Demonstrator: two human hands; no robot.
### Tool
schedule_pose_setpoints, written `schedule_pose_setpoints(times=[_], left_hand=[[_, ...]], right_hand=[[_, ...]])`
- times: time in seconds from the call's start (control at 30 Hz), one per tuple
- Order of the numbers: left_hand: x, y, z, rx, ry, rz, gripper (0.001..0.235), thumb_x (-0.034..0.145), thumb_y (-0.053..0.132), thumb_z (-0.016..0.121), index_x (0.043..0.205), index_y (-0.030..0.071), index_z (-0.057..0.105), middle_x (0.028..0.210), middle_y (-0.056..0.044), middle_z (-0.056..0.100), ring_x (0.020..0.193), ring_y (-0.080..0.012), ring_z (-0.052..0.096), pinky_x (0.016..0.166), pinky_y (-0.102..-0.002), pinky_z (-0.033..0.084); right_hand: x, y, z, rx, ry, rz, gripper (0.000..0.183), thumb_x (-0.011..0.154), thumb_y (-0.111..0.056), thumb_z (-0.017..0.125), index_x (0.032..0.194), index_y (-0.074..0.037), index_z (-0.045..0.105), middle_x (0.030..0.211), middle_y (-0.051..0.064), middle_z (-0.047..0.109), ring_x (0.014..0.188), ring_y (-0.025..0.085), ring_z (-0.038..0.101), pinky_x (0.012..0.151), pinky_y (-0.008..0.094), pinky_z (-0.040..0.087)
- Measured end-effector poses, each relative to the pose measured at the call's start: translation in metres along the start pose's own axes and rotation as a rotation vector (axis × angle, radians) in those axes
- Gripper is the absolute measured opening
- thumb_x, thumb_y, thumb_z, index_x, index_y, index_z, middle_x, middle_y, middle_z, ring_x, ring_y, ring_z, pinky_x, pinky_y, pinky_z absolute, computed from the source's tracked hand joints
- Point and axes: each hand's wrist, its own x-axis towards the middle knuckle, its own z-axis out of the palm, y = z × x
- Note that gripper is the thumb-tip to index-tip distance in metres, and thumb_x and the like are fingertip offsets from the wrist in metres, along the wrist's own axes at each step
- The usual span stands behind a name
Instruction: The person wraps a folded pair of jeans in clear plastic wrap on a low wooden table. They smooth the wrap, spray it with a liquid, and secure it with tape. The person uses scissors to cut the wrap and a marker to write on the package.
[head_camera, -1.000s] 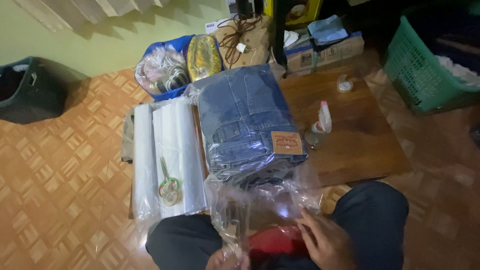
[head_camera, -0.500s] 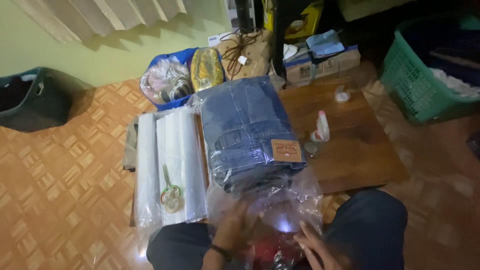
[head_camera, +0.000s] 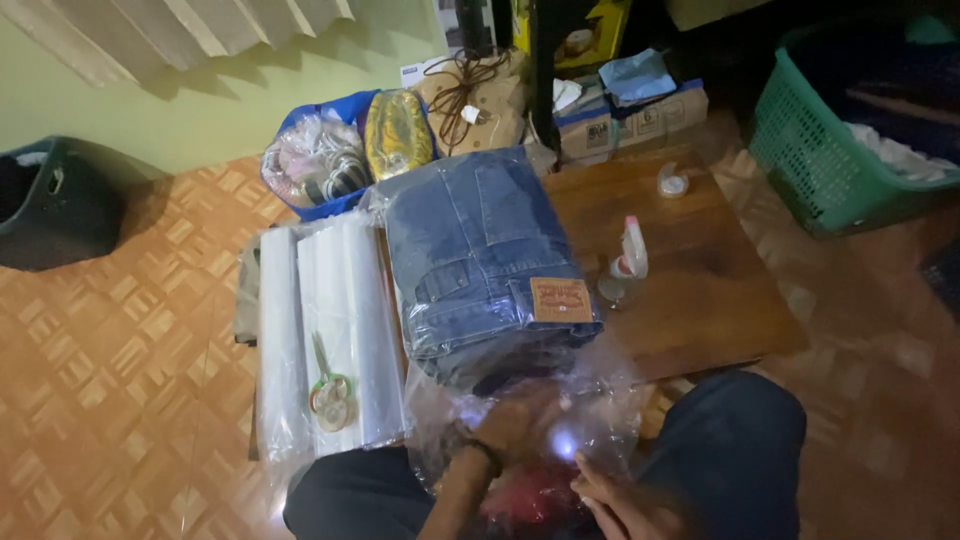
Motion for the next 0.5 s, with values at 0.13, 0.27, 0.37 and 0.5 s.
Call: schedule_pose_setpoints(times=[0.13,0.27,0.37,0.5], left_hand=[[-0.014,0.029,-0.018,-0.139,0.135,0.065,0.063,0.102,0.059,0.028,0.144,0.020,0.055,0.141,-0.019,0.060,0.120,-0.0354,0.065,0.103,-0.050,0.052],[-0.019,0.048,-0.049,-0.336,0.222,-0.225,0.081,0.090,0.071,0.023,0.135,0.019,0.066,0.136,-0.017,0.067,0.126,-0.0315,0.065,0.107,-0.050,0.048],[-0.012,0.039,-0.047,-0.240,0.147,-0.267,0.085,0.089,0.074,0.021,0.136,0.017,0.064,0.137,-0.014,0.066,0.126,-0.0310,0.063,0.106,-0.046,0.046],[-0.011,0.029,-0.039,-0.229,0.097,-0.197,0.077,0.095,0.066,0.026,0.144,0.016,0.057,0.150,-0.007,0.058,0.138,-0.0263,0.054,0.115,-0.039,0.037]], right_hand=[[0.001,-0.004,-0.005,0.009,0.020,0.085,0.052,0.075,-0.011,0.081,0.124,-0.029,0.073,0.098,-0.014,0.084,0.077,-0.004,0.079,0.081,0.014,0.057],[0.015,-0.004,-0.014,0.064,-0.041,-0.005,0.060,0.076,-0.007,0.081,0.132,-0.023,0.065,0.112,-0.012,0.081,0.089,-0.001,0.081,0.089,0.015,0.059],[0.013,0.005,-0.002,-0.072,-0.030,-0.160,0.048,0.084,-0.014,0.075,0.129,-0.024,0.063,0.124,-0.014,0.072,0.078,0.002,0.075,0.078,0.016,0.055],[0.021,0.010,0.003,-0.077,-0.058,-0.166,0.034,0.086,-0.017,0.077,0.119,-0.020,0.069,0.140,-0.010,0.065,0.067,0.003,0.072,0.064,0.016,0.055]])
